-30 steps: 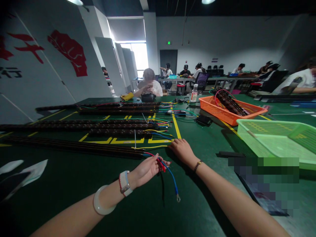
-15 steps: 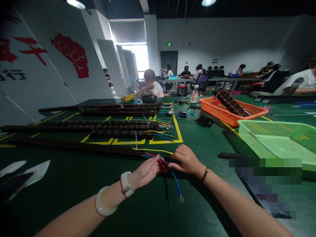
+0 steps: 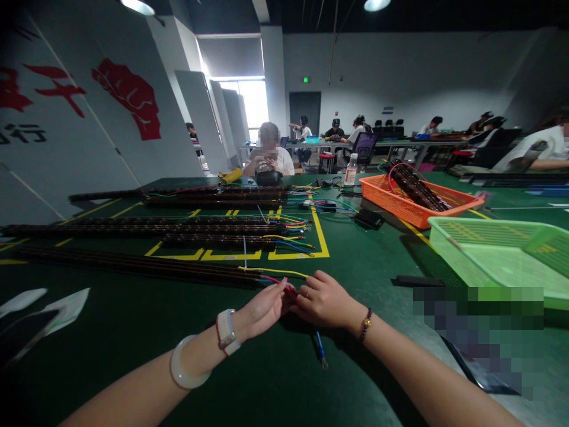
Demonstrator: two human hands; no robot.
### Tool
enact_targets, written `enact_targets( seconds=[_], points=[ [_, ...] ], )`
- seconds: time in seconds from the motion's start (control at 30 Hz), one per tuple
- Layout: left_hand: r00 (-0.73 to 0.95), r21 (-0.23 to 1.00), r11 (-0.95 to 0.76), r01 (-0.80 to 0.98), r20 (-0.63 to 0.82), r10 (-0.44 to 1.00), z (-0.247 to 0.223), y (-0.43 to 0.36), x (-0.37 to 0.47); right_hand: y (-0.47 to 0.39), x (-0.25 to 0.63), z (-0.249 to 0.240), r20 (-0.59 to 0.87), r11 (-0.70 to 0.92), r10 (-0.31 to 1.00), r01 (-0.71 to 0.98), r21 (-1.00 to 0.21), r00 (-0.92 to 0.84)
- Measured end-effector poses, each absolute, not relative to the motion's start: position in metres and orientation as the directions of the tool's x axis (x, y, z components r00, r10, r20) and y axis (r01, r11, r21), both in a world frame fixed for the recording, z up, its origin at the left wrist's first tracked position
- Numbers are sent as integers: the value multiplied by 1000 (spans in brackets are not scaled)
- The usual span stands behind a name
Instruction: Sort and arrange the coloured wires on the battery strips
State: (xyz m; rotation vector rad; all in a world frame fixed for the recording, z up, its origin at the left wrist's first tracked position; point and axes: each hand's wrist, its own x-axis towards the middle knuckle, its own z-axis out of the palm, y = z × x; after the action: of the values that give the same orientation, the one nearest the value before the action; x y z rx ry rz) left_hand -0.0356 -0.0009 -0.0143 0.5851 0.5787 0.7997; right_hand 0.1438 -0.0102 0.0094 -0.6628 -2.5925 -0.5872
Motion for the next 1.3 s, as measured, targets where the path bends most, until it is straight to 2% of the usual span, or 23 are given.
enact_targets(
  seconds=[0.1,0.27,0.4,0.6,0.93,1.13,1.3],
  points=[
    [565,670,555,-493,-239,790,-15,-1,-36,-9,145,8,486,778,388,561,284,-783],
    [556,694,535,-482,-230,799,-14,-1,-37,0,151,5,526,641,575,744,187,-627],
    [562,713,530,-459,-229,794,-10,-3,-38,9,155,-1,438,575,701,810,120,-563],
    [555,728,524,-442,-237,797,-8,-5,-38,12,150,-9,315,528,796,847,58,-517],
    [564,694,522,-495,-200,801,-10,-3,-39,32,147,-10,280,381,887,924,1,-366],
    [564,704,519,-485,-202,801,-11,-3,-39,32,150,-10,270,429,874,903,-36,-404],
    [573,712,525,-465,-210,792,-11,-2,-40,24,151,-11,311,439,854,899,-1,-417]
  ],
)
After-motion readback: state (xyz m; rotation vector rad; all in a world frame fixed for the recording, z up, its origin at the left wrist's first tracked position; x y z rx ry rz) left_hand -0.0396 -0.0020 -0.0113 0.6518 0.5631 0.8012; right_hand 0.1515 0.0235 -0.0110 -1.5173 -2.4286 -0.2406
